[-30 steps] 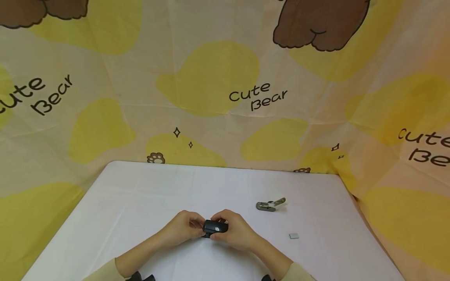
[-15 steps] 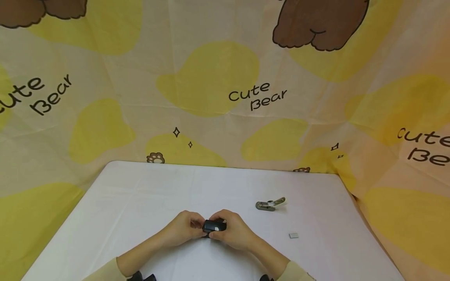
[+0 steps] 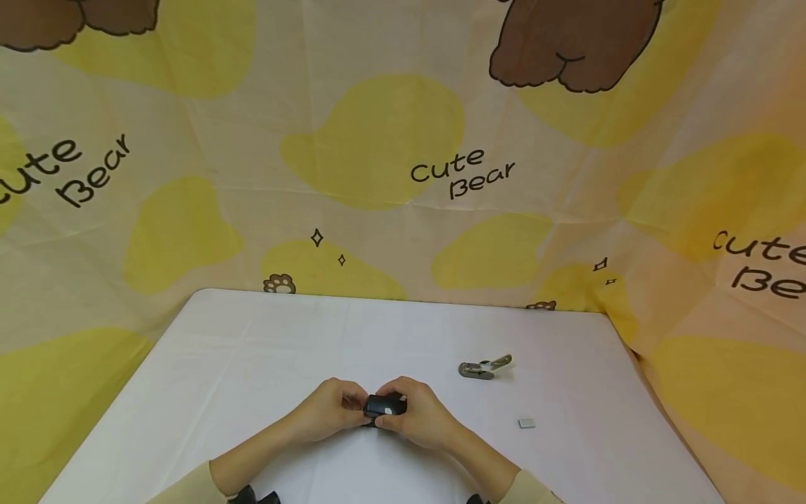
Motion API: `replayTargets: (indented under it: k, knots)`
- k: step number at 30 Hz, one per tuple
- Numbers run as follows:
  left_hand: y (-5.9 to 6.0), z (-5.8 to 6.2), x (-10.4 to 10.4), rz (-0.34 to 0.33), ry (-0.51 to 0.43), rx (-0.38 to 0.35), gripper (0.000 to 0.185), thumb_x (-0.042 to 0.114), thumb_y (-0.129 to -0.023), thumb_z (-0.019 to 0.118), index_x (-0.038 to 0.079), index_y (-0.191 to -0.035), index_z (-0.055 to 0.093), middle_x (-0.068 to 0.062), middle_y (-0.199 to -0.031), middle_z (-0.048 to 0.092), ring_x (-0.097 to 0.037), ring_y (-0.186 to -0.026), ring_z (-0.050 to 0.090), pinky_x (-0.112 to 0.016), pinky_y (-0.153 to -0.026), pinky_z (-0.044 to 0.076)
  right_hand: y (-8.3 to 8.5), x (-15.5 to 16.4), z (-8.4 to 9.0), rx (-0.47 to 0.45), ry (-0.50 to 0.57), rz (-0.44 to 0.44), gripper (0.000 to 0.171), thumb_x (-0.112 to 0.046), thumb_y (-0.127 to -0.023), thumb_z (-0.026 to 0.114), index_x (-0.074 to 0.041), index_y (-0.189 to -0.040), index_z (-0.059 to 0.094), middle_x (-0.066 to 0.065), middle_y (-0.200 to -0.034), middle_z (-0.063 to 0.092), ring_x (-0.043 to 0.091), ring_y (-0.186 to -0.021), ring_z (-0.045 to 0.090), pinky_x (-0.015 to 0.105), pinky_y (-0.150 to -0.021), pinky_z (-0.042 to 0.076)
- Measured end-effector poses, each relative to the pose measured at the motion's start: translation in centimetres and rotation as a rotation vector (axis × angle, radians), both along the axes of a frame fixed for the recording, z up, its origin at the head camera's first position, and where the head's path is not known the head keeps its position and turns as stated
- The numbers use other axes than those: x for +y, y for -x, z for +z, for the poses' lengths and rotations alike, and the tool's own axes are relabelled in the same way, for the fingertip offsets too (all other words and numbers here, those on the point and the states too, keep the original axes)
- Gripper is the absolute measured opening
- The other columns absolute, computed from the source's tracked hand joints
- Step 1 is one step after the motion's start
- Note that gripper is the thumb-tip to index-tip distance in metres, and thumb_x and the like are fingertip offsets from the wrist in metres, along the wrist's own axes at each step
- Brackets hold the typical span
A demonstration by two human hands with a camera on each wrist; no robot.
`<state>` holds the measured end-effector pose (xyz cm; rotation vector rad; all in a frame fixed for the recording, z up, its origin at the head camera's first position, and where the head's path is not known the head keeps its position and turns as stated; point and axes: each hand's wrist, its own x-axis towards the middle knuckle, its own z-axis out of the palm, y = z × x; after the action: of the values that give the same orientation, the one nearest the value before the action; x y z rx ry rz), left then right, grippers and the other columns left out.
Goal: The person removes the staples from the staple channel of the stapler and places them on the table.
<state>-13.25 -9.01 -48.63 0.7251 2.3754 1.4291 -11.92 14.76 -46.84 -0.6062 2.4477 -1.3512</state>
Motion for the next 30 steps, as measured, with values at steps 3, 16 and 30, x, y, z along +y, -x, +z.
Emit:
replayTargets:
  k: [3, 16, 30]
  knots:
    - [0.02, 0.00, 0.02, 0.000, 0.000, 0.007, 0.010, 0.011, -0.087, 0.083, 0.009, -0.097, 0.079, 0.009, -0.088, 0.073, -0.007, -0.079, 0.064, -0.026, -0.073, 0.052, -0.07, 0.03, 0.11, -0.004, 0.007, -0.007, 0.034, -0.019, -0.090, 0.085, -0.016, -0.119, 0.070, -0.003, -0.114, 0.067, 0.019, -0.097, 0.061, 0.028, -0.083, 0.053]
    - [0.06, -0.20, 0.11, 0.002, -0.007, 0.016, 0.011, 0.014, -0.088, 0.083, 0.011, -0.098, 0.080, 0.009, -0.090, 0.074, -0.007, -0.078, 0.065, -0.025, -0.071, 0.052, -0.18, 0.36, 0.10, -0.017, 0.026, -0.010, 0.034, -0.020, -0.090, 0.085, -0.016, -0.120, 0.070, 0.001, -0.114, 0.065, 0.020, -0.094, 0.063, 0.030, -0.082, 0.054]
    - [-0.13, 0.30, 0.25, 0.011, 0.020, 0.029, 0.014, 0.009, -0.088, 0.082, 0.006, -0.101, 0.079, 0.007, -0.082, 0.070, -0.007, -0.074, 0.062, -0.024, -0.068, 0.050, -0.21, 0.88, 0.95, 0.004, 0.023, -0.027, 0.034, -0.022, -0.089, 0.086, -0.017, -0.119, 0.072, -0.003, -0.110, 0.068, 0.022, -0.098, 0.059, 0.031, -0.081, 0.051]
